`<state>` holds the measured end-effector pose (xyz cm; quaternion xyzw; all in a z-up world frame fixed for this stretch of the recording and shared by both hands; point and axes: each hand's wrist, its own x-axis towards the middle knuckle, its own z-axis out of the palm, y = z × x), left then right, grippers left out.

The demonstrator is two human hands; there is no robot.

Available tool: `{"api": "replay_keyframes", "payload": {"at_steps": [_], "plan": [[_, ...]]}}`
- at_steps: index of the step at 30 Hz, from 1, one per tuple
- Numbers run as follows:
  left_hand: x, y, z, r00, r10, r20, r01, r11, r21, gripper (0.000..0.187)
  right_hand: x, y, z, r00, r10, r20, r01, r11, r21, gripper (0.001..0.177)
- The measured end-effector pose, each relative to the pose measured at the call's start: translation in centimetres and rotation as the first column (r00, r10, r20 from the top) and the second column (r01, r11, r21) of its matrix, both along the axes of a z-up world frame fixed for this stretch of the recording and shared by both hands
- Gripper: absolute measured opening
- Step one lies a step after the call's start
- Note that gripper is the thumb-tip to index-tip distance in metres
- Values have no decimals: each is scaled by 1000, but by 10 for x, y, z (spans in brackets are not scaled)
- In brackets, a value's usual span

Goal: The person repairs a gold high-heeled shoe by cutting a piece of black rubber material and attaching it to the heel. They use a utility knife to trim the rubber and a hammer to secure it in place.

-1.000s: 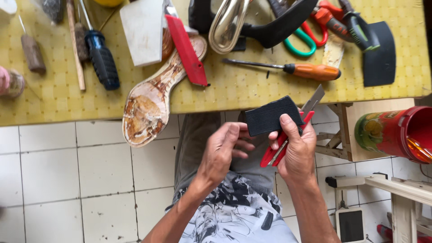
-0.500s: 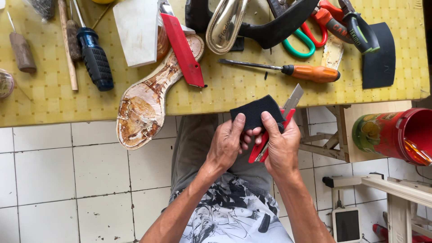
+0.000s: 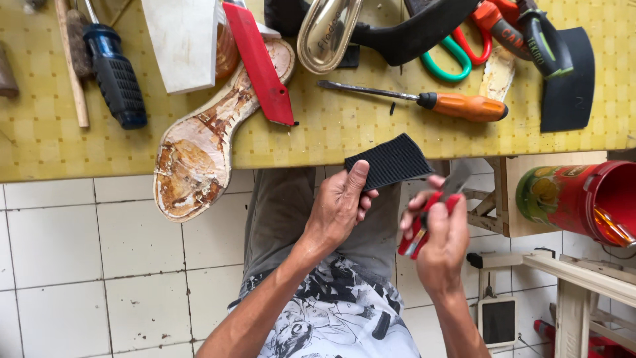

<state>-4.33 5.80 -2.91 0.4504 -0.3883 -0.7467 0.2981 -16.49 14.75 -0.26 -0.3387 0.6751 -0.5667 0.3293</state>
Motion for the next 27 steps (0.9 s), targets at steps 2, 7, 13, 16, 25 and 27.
{"api": "replay_keyframes", "payload": {"at_steps": [2, 7, 13, 16, 25, 27], "plan": [[1, -5, 11, 992, -94, 82, 76, 977, 201, 50, -5, 22, -7, 961, 242, -135, -209, 952, 222, 39], [9, 3, 21, 989, -32, 144, 8, 986, 166, 53, 12, 31, -16, 869, 375, -322, -289, 914, 285, 49], [11, 1, 22, 988, -17, 151, -10, 984, 176, 51, 20, 29, -26, 810, 411, -419, -304, 904, 300, 51], [13, 0, 24, 988, -36, 150, 5, 981, 196, 51, 19, 29, -31, 812, 411, -415, -300, 903, 308, 49], [31, -5, 23, 979, -191, 66, 179, 972, 154, 49, 25, 26, -28, 817, 398, -417, -311, 914, 261, 50], [31, -6, 22, 980, -178, 84, 161, 971, 179, 49, 25, 26, -30, 821, 395, -412, -313, 915, 253, 50]]}}
